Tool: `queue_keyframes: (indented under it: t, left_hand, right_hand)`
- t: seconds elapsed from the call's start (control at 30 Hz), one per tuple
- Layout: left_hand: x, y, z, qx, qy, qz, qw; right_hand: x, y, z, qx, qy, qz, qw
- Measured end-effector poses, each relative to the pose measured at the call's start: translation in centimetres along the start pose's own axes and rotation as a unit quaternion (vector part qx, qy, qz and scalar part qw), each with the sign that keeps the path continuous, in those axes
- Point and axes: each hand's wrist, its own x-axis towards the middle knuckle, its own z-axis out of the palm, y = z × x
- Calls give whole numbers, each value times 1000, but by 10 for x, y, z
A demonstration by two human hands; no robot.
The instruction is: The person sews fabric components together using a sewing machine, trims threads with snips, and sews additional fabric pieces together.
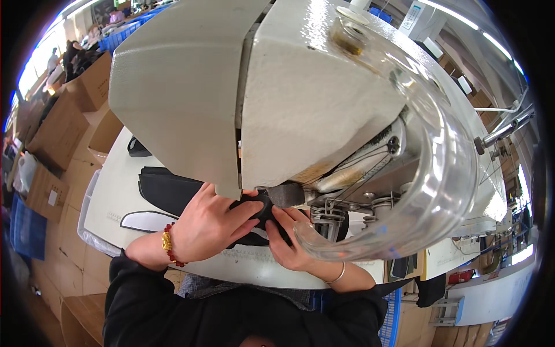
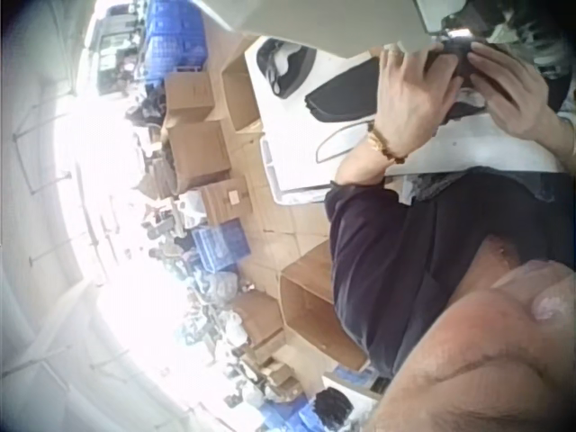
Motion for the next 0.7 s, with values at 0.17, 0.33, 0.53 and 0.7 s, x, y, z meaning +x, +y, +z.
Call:
queue_keyframes:
  t: [0.17,0.33,0.53,0.7]
  left_hand:
    - [-2,-6,11,13,46,14,999]
    - [-15,-15,32,-19,30,-29,999]
    - [-9,-8,19,26,26,-16,999]
    - [-10,-11,23,28,44,-5,999]
  right_hand:
    - [0,4,-3,-3,-23,-13,1000]
    - [-5,-2,3,30,-19,31,999]
    - [-7,-3,9,31,15,37,999]
    - [-7,-1,9,55,14,38,998]
